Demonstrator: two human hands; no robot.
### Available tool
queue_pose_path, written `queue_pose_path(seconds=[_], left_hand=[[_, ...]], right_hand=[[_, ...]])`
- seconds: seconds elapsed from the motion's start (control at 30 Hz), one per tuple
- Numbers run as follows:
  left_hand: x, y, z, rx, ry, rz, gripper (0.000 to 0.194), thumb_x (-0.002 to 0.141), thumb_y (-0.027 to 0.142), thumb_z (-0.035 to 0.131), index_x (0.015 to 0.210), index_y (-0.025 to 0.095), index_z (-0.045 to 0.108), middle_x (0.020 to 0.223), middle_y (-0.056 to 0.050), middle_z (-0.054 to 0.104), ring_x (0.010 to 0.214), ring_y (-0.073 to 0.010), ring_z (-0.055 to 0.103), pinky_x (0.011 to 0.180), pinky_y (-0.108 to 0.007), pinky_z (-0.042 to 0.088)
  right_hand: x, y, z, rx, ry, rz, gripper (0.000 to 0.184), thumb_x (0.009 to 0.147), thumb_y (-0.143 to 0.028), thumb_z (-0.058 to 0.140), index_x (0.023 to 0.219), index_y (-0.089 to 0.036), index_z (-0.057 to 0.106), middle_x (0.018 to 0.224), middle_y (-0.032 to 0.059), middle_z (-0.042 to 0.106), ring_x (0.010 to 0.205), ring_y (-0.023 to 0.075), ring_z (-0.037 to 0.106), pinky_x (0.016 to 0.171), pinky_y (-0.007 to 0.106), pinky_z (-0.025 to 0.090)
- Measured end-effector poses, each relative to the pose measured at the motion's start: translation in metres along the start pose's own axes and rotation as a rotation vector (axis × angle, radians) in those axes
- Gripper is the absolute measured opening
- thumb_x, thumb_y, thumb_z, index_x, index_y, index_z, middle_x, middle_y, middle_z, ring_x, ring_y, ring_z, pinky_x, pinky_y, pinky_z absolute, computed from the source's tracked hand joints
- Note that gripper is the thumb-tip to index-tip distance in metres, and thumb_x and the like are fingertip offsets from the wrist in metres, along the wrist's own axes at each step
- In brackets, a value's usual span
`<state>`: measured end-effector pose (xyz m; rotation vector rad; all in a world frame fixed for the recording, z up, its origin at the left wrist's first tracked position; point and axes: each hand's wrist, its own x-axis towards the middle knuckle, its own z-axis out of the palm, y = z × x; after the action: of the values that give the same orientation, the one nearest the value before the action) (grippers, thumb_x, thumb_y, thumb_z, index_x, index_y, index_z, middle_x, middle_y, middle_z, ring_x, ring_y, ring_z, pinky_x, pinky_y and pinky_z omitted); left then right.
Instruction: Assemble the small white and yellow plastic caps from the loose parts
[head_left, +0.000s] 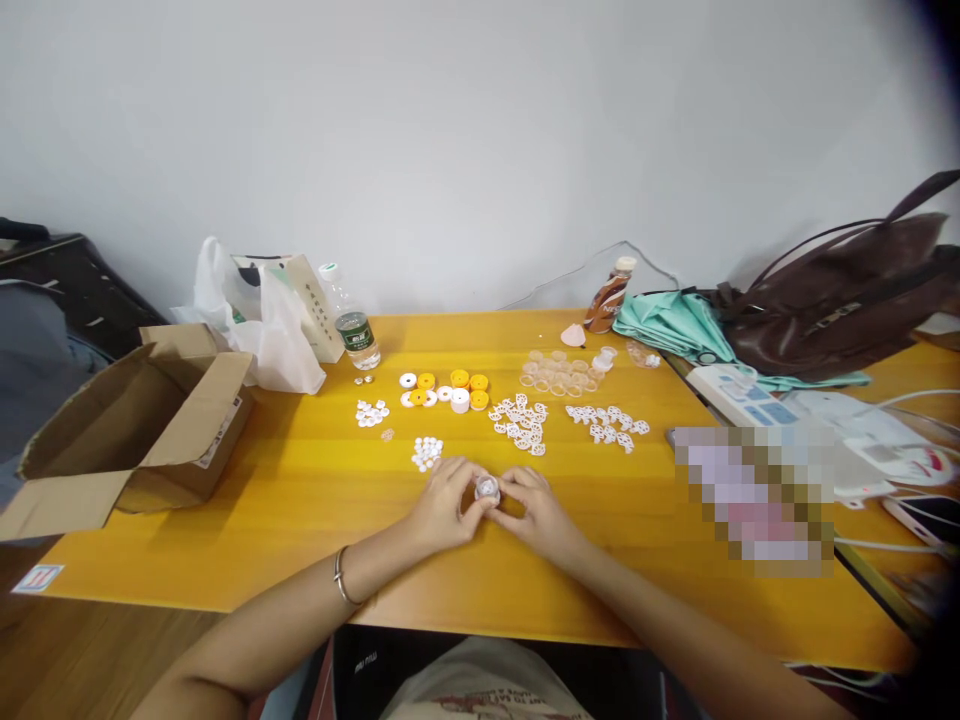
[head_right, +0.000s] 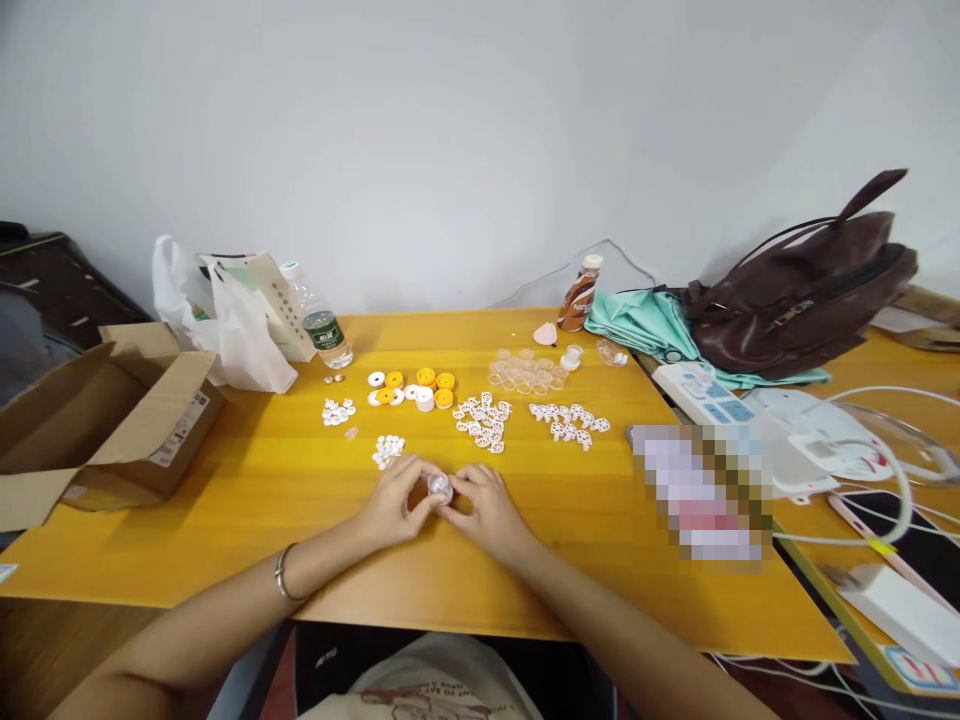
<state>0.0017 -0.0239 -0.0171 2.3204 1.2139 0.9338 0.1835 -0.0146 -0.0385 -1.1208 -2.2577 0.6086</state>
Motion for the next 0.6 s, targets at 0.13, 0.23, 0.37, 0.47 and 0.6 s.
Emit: queue_pose_path(seconds=[0.13,0.23,0.37,0.47,0.6], left_hand=[[0.002,-0.005,-0.001,-0.042,0.012,-0.067,0.020,0.080,0.037,0.060,0.083,0.018,0.053,0.079,-0.003,0.058,0.076,-0.0167,0.053,0.073,-0.030,0.040],[0.002,-0.011,-0.004,-0.121,-0.058,-0.092,0.046,0.067,0.048,0.071,0.096,0.018,0.052,0.091,-0.004,0.059,0.083,-0.0184,0.053,0.075,-0.030,0.041],[0.002,-0.016,-0.009,-0.192,-0.141,-0.065,0.066,0.061,0.048,0.075,0.114,0.020,0.047,0.108,-0.008,0.056,0.099,-0.0221,0.051,0.086,-0.033,0.039],[0.003,-0.017,-0.008,-0.173,-0.154,-0.063,0.046,0.068,0.044,0.071,0.104,0.020,0.054,0.098,-0.005,0.058,0.091,-0.0198,0.052,0.080,-0.030,0.040],[0.006,-0.017,-0.002,-0.115,-0.102,-0.091,0.029,0.071,0.037,0.069,0.089,0.018,0.056,0.084,-0.002,0.058,0.078,-0.0164,0.052,0.071,-0.027,0.039]], right_hand=[[0.002,0.001,0.004,0.061,0.025,0.049,0.016,0.080,-0.035,0.062,0.090,-0.023,0.065,0.083,0.0031,0.059,0.082,0.0193,0.054,0.075,0.032,0.041],[0.004,0.002,0.005,0.062,0.025,0.083,0.018,0.075,-0.031,0.068,0.088,-0.020,0.064,0.081,0.0032,0.059,0.081,0.0204,0.054,0.074,0.033,0.042],[0.003,0.003,0.001,0.077,0.020,0.054,0.043,0.073,-0.026,0.067,0.113,-0.021,0.053,0.087,0.0031,0.059,0.082,0.0203,0.054,0.077,0.035,0.042],[0.000,0.003,-0.006,0.130,-0.017,-0.015,0.059,0.072,-0.022,0.064,0.125,-0.019,0.038,0.092,0.0037,0.057,0.085,0.0187,0.054,0.082,0.035,0.042],[0.001,-0.002,-0.015,0.124,-0.051,-0.021,0.063,0.069,-0.028,0.066,0.122,-0.018,0.033,0.100,0.0063,0.054,0.091,0.0186,0.054,0.084,0.034,0.042]])
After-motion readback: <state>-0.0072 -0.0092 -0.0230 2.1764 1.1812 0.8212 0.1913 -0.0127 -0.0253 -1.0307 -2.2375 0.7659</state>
